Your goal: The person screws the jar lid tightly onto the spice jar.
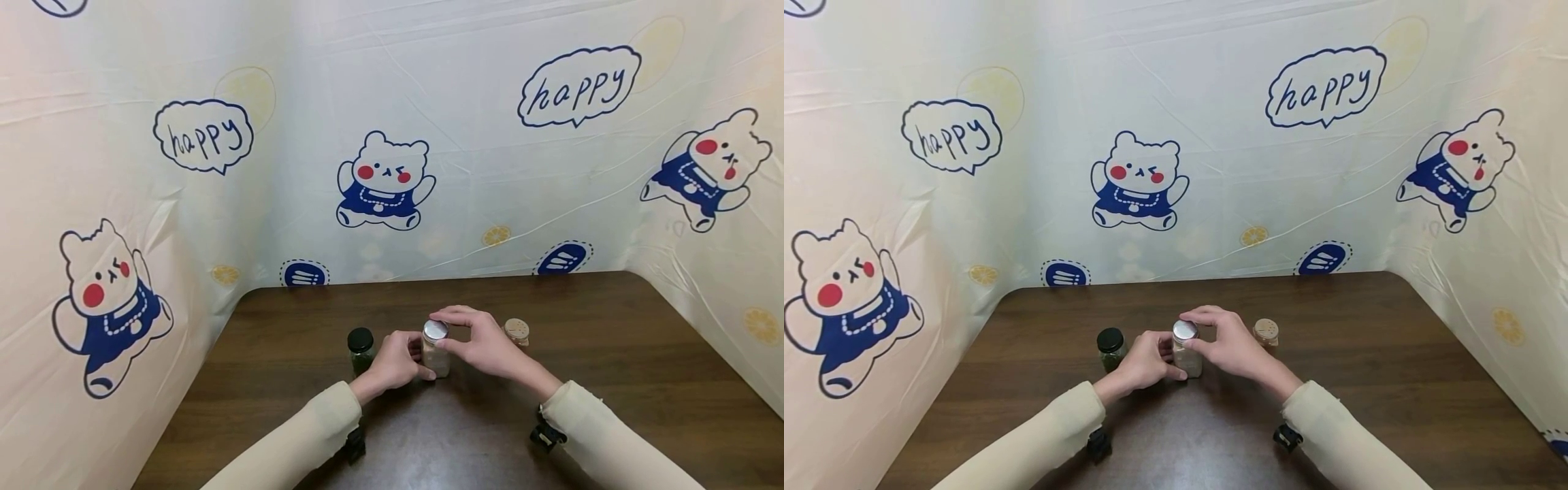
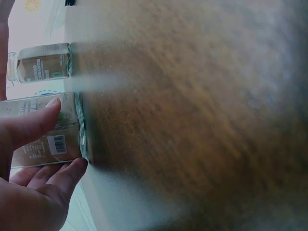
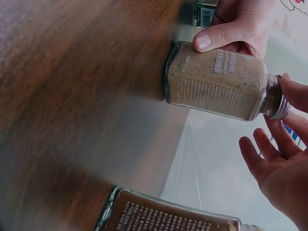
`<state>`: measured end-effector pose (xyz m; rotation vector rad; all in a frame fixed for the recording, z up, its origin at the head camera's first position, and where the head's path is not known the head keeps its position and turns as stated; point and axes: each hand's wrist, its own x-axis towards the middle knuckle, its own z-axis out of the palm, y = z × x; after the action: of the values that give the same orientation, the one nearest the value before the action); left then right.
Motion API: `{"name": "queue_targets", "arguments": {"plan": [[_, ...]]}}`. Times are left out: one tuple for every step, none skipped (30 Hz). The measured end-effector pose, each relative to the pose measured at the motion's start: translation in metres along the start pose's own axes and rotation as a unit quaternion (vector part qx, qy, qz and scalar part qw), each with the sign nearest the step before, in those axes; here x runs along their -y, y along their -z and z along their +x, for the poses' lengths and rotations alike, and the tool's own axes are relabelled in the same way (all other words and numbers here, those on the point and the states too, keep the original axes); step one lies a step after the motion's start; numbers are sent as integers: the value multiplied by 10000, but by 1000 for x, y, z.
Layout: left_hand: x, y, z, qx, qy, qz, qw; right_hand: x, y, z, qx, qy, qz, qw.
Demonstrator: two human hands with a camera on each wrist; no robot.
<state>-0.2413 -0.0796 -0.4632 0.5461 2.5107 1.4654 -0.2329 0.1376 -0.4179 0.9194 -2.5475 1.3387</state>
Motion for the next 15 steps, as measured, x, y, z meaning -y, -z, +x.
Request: {"name": "queue_targets", "arguments": {"plan": [[0,0,0,4,3,0,10000,1,-1,0,-28,-10,-22,10000],[0,0,0,7,5,0,10000,2,-1,0,-59,-15,-32,10000],[0,0,0,9,6,8,10000,3,-2,0,-97,-19,-58,9999],[0,0,0,9,8,8,10000,3,-2,0,-138,-17,-79,9999],[0,0,0,12,8,18,10000,3,-3,0,-175,-7,-112,9998],[0,0,0,14,7,30,10000,4,-3,0,-209,-7,-147,9997],[0,0,-1,19,5,42,10000,4,-4,0,-242,-8,-175,9996],[0,0,-1,23,2,53,10000,4,-4,0,-273,-9,-204,9994],[0,0,0,26,-5,63,10000,4,-5,0,-299,-10,-241,9993],[0,0,-1,34,-11,69,10000,4,-6,0,-315,-24,-262,9992],[0,1,-1,43,-18,81,10000,5,-6,1,-320,-42,-288,9991],[0,1,0,47,-25,89,9999,6,-6,1,-322,-53,-304,9990],[-1,1,-1,53,-22,97,9999,6,-6,1,-317,-70,-324,9989],[-1,1,-1,57,-20,106,9999,6,-7,1,-312,-82,-346,9989],[-1,1,-1,61,-22,118,9999,6,-7,1,-306,-99,-361,9988]]}}
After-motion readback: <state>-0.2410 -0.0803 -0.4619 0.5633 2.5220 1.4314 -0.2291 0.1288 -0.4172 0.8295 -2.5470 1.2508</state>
